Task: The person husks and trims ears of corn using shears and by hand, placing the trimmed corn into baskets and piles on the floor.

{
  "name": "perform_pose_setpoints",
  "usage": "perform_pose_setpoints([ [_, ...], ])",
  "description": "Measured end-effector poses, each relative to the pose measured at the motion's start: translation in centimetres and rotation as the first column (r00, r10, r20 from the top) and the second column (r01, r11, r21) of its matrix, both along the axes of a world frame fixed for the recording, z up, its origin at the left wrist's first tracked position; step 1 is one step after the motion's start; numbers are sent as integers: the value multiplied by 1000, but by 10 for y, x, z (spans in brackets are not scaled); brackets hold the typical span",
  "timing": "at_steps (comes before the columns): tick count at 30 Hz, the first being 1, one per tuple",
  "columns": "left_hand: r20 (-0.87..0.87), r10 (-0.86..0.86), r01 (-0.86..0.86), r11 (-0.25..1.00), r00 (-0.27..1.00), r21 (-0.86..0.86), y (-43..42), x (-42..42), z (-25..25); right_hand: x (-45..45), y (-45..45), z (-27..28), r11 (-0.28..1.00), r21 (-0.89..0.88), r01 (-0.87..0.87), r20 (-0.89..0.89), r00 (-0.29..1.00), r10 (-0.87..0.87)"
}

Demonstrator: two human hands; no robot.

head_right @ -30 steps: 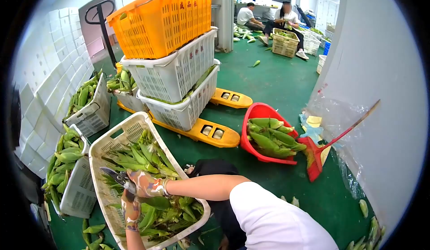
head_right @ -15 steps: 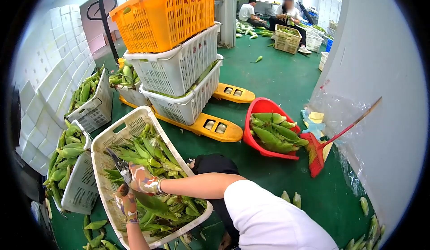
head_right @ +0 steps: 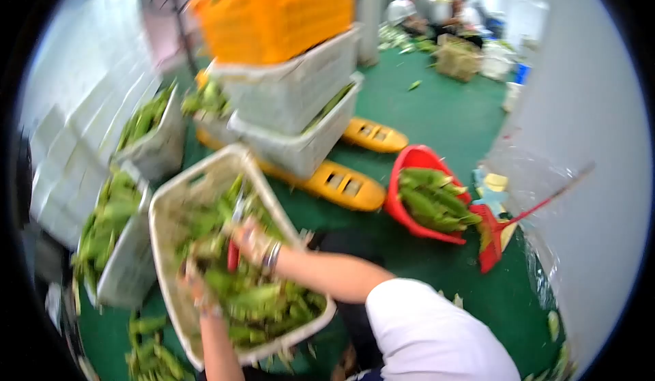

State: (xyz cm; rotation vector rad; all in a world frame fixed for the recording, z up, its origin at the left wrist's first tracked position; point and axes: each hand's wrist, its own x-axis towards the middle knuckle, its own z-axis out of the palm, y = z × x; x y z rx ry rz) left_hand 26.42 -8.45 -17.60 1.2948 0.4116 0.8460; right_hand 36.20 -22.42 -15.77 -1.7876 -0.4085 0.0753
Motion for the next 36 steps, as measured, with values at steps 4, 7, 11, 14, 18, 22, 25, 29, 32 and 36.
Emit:
perform_pose_setpoints([
  [4,64,124,-110,974,990,-197,-18,9,2,21,-4,31,731,667,-143,-293,852,434],
  [7,123,48,37,793,991,-608,-36,2,53,22,-3,32,633,772,-50,-396,742,541],
  [11,252,-19,183,739,968,-648,-43,3,67,12,-12,59,672,741,7,-444,756,481],
  [14,154,95,-28,922,983,-385,-40,-3,58,26,-10,39,710,701,-66,-428,758,492],
  [18,2,121,-118,970,993,-211,-40,-1,55,24,-10,50,562,822,-88,-346,707,617],
  [22,195,4,56,952,981,-302,-45,3,61,31,-19,56,781,581,-227,-106,931,349],
  [25,116,81,-30,922,990,-385,-41,4,42,18,-20,63,812,550,-199,-224,901,372],
  [29,77,133,-61,800,988,-597,-44,9,42,4,-15,46,645,757,-102,-306,818,488],
  [32,96,111,-57,895,989,-443,-48,12,26,2,6,46,991,-130,40,160,987,-19],
  [36,97,133,-77,893,986,-443,-53,12,42,17,23,37,982,-155,107,216,974,-72],
])
